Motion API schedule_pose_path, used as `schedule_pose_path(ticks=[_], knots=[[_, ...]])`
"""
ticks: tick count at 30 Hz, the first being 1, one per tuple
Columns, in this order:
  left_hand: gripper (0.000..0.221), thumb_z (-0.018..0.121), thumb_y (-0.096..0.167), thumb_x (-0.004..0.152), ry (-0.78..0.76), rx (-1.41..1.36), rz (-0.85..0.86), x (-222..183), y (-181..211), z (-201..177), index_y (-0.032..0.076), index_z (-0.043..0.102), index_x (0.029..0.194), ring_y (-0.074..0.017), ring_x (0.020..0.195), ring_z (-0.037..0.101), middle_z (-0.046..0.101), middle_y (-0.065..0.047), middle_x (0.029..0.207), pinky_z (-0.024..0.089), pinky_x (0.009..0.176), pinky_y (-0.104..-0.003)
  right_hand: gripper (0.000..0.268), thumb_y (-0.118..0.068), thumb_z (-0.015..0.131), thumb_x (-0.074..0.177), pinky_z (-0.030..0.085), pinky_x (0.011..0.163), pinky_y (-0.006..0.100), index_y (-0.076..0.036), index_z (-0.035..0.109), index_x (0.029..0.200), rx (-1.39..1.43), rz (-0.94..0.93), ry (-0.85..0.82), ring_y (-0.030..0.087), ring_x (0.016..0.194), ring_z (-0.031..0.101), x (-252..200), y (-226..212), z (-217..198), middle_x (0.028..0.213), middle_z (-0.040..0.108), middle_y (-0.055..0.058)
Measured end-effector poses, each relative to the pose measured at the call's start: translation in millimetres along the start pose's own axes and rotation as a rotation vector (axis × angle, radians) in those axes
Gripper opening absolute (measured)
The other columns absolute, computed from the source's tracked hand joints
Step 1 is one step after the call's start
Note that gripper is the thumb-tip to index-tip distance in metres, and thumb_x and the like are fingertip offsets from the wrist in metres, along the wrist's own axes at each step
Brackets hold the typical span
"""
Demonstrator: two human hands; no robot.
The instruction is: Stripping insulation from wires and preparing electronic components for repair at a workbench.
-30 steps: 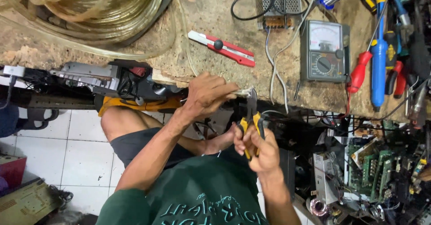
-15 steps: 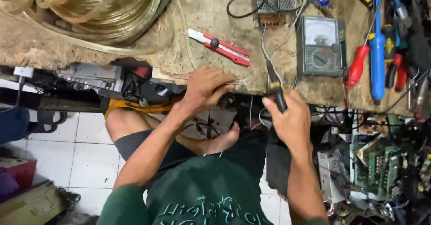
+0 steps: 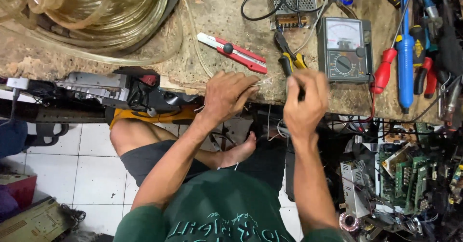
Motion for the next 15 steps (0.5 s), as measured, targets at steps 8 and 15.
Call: schedule_pose_path(ticks=[8,15], knots=[[0.022,0.06,0.038,0.104,0.015,0.103,0.034,1,6,-2,0.023,0.072,0.112,-0.0178,0.063,0.056,0.051,0.003,0.07,0.044,0.066,-0.032,0.019,-0.005,0.081,0.092,0.059,0.065,0.035,0.004,0.072,0.107,0.339,0.133,0.042,0.026,0.079,0.069,-17,-19,16,0.099,0.071,0.017],[0.018,0.064,0.038,0.102,0.023,0.114,0.055,4,12,-10,0.025,0.073,0.11,-0.0169,0.062,0.054,0.05,0.004,0.07,0.045,0.067,-0.031,0.015,-0.006,0.085,0.088,0.054,0.062,0.031,-0.001,0.072,0.094,0.393,0.272,0.063,0.018,0.069,0.065,-26,1,29,0.088,0.07,0.011]])
Point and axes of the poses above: each hand's wrist, its own x-axis towards the middle knuckle, its own z-axis out of the palm, y = z × x, the point moved 10 cm from there along x, towards the middle knuckle
